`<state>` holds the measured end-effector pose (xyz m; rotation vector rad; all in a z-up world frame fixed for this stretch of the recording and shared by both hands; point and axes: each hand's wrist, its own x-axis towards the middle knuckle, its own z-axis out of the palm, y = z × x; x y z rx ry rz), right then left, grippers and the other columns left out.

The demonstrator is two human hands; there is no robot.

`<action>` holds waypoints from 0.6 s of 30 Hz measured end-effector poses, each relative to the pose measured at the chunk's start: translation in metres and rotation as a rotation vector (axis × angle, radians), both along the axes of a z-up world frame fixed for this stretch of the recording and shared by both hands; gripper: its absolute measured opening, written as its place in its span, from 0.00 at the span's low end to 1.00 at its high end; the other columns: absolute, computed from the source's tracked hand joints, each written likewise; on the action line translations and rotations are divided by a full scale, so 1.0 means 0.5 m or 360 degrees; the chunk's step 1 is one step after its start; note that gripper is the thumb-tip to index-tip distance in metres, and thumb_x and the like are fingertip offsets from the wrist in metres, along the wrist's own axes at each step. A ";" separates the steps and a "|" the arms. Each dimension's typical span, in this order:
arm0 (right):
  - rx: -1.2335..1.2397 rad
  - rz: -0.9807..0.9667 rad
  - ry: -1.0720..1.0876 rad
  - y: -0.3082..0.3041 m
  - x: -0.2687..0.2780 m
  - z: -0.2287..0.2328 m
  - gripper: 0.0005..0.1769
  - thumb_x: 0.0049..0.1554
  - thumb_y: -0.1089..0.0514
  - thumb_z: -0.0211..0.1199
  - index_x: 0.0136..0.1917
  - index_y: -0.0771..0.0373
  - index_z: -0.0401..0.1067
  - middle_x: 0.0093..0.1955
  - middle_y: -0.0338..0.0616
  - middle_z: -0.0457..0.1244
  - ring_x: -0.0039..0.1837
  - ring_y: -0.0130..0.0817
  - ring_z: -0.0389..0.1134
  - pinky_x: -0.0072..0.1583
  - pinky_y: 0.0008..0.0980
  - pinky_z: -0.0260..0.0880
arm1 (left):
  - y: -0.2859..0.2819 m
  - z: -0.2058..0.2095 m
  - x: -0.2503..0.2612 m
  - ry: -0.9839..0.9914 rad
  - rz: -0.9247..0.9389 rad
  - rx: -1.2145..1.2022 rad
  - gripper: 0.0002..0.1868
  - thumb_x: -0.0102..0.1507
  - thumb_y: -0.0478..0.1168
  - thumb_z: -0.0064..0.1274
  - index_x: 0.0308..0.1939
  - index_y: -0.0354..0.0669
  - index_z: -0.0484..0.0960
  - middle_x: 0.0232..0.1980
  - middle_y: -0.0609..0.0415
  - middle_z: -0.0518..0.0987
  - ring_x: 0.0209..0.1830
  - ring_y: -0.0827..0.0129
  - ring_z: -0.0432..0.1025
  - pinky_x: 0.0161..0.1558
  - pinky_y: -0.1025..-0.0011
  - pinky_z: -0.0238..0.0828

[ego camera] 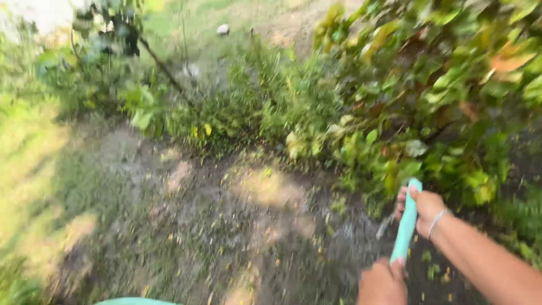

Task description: Watering plants in a garden using a hose.

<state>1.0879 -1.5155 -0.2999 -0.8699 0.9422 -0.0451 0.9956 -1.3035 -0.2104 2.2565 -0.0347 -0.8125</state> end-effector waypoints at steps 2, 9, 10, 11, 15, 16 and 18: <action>-0.0016 0.0025 -0.0069 -0.065 0.027 0.011 0.16 0.70 0.47 0.45 0.59 0.59 0.65 0.46 0.41 0.61 0.40 0.38 0.60 0.44 0.47 0.69 | -0.073 -0.041 0.023 -0.0042 0.0018 0.0122 0.21 0.68 0.61 0.47 0.44 0.51 0.84 0.42 0.41 0.82 0.48 0.44 0.77 0.53 0.46 0.72; -0.0104 0.0180 -0.0111 -0.164 -0.024 0.066 0.20 0.68 0.54 0.42 0.73 0.50 0.51 0.48 0.47 0.62 0.37 0.38 0.57 0.38 0.45 0.65 | -0.221 -0.139 -0.036 -0.0067 0.0102 0.0169 0.21 0.66 0.62 0.46 0.44 0.54 0.84 0.35 0.47 0.84 0.44 0.48 0.80 0.52 0.48 0.74; -0.0098 0.0181 -0.0118 -0.171 -0.017 0.077 0.20 0.68 0.54 0.42 0.73 0.50 0.51 0.48 0.47 0.62 0.37 0.38 0.57 0.38 0.45 0.65 | -0.237 -0.128 -0.029 -0.0075 0.0104 0.0176 0.21 0.66 0.62 0.46 0.44 0.54 0.84 0.35 0.47 0.84 0.44 0.48 0.80 0.52 0.48 0.74; -0.0116 0.0169 -0.0108 -0.182 -0.020 0.086 0.24 0.68 0.55 0.42 0.76 0.44 0.49 0.47 0.47 0.60 0.36 0.37 0.56 0.37 0.44 0.63 | -0.255 -0.118 -0.032 -0.0088 0.0100 0.0257 0.21 0.67 0.63 0.46 0.46 0.54 0.83 0.36 0.43 0.82 0.43 0.44 0.79 0.51 0.46 0.73; -0.0120 0.0142 -0.0146 -0.224 -0.033 0.120 0.29 0.67 0.55 0.43 0.79 0.36 0.48 0.46 0.46 0.57 0.34 0.35 0.54 0.36 0.41 0.61 | -0.293 -0.103 -0.044 -0.0191 0.0062 0.0060 0.24 0.68 0.61 0.44 0.43 0.47 0.82 0.34 0.48 0.85 0.41 0.45 0.79 0.47 0.44 0.73; -0.0122 0.0127 -0.0137 -0.226 -0.044 0.120 0.29 0.67 0.55 0.43 0.79 0.36 0.48 0.46 0.46 0.57 0.34 0.35 0.54 0.36 0.41 0.61 | -0.299 -0.101 -0.056 -0.0183 0.0047 0.0057 0.24 0.68 0.61 0.44 0.43 0.47 0.82 0.34 0.48 0.85 0.41 0.45 0.79 0.47 0.44 0.73; -0.0099 0.0140 -0.0232 -0.239 -0.053 0.126 0.28 0.66 0.52 0.46 0.78 0.36 0.50 0.44 0.44 0.56 0.33 0.34 0.53 0.35 0.40 0.61 | -0.317 -0.096 -0.064 -0.0154 0.0072 0.0125 0.24 0.69 0.62 0.42 0.45 0.49 0.81 0.33 0.43 0.84 0.39 0.45 0.80 0.45 0.45 0.74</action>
